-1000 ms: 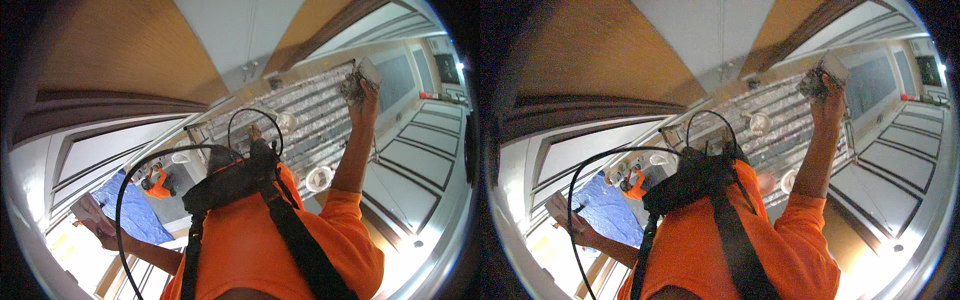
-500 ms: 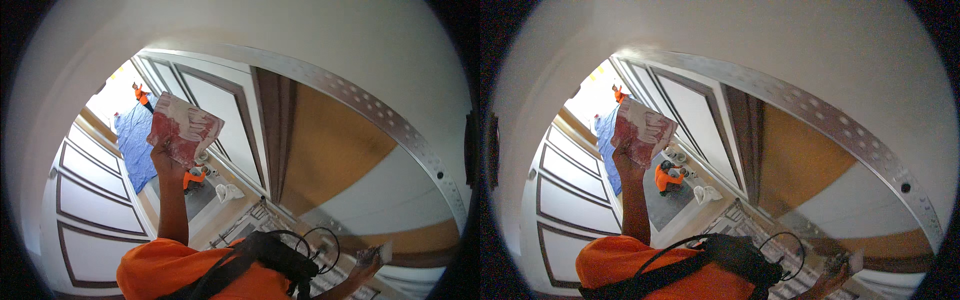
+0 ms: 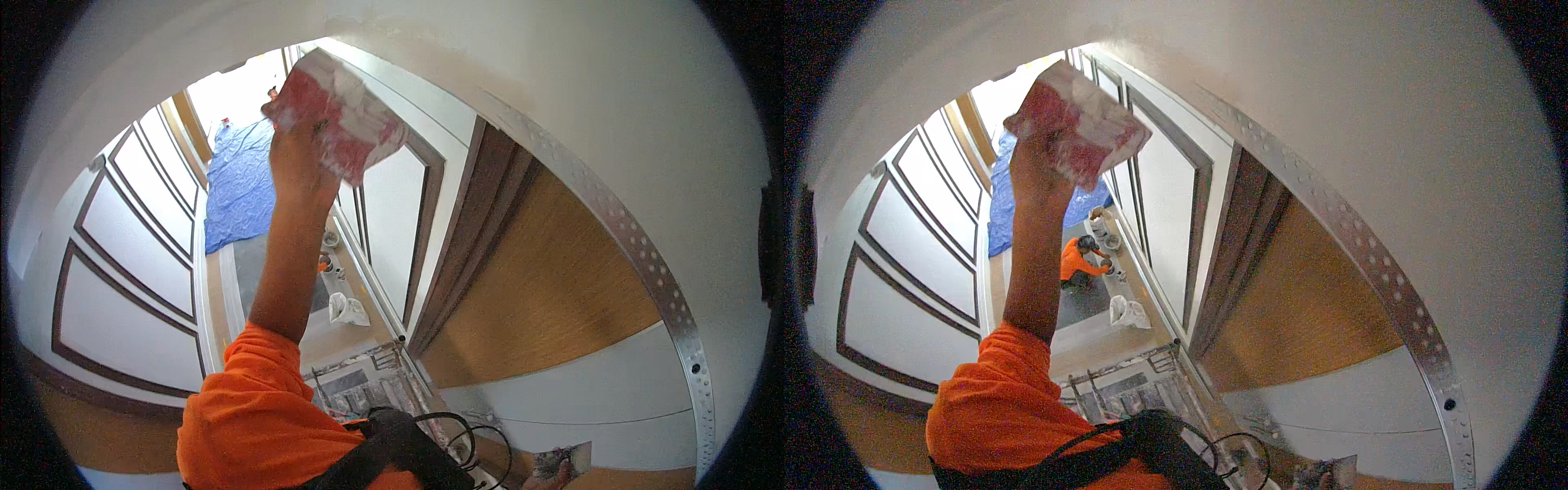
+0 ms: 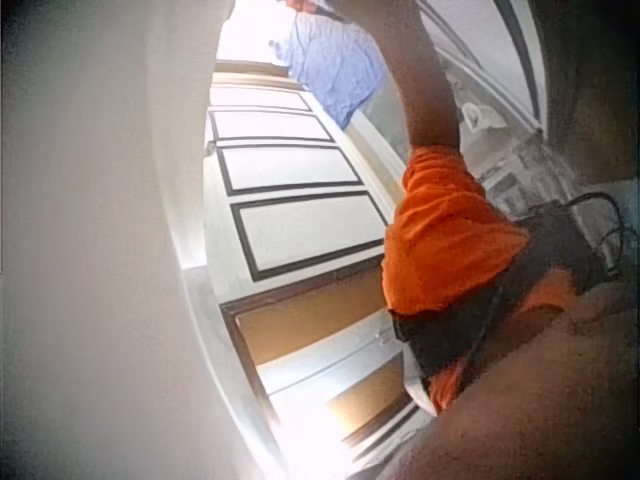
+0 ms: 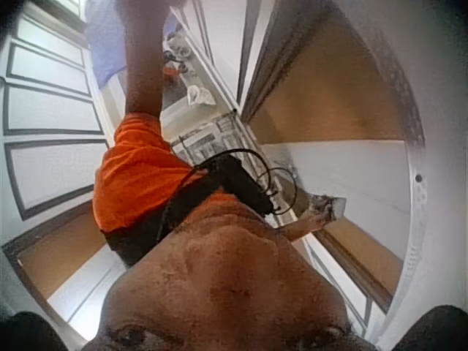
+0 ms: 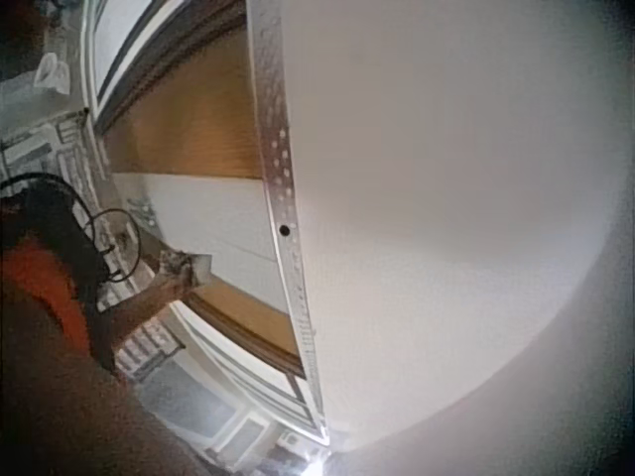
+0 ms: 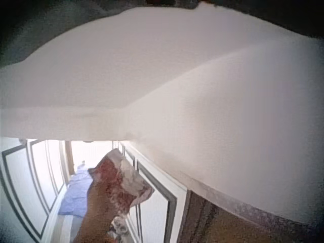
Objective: The person applies plaster to the corner of a ceiling and wall using a plastering plate and a putty knife.
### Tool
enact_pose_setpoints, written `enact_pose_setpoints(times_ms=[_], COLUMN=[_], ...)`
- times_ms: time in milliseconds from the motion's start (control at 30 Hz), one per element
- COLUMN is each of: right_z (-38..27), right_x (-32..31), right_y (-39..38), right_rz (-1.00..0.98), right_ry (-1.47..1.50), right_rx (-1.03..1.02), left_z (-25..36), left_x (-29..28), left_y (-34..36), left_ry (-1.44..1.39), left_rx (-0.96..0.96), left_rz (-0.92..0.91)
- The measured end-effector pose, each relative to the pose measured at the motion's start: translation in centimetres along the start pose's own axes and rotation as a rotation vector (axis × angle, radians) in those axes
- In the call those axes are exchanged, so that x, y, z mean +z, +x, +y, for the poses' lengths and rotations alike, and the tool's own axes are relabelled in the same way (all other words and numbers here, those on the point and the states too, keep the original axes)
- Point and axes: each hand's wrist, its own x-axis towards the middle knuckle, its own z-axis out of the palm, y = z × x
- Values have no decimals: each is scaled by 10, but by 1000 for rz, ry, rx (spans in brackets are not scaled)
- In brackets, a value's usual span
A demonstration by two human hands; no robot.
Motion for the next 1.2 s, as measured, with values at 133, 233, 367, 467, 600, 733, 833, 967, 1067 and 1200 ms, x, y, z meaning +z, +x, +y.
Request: enact_pose_setpoints(times_ms=[133,233,367,467,600,733,833,967,1067,1200], right_z=[-42,-39,-27,-29,-53,-39,-41,-34,-30,-34], right_x=[-2,-48,-105,-120,-101,-92,-82,-81,-90,-99], right_y=[10,29,49,49,48,44,36,31,32,34], right_rz=[-23,-288,-497,-341,-192,-171,-97,-96,-117,-23], right_ry=[355,427,514,425,303,326,351,380,317,316], right_rx=[551,566,610,644,670,749,826,866,755,760], left_z=[-3,-13,-30,-41,-45,-44,-47,-45,-37,-29], left_x=[40,45,66,67,84,97,101,108,122,146], left_y=[-14,-3,16,25,33,20,7,-13,-44,-83], left_ry=[198,436,937,1022,1135,1238,1231,1234,1235,1165], left_rx=[192,263,553,623,640,585,623,635,550,468], left_rz=[-29,-29,113,101,96,40,11,11,-33,-83])
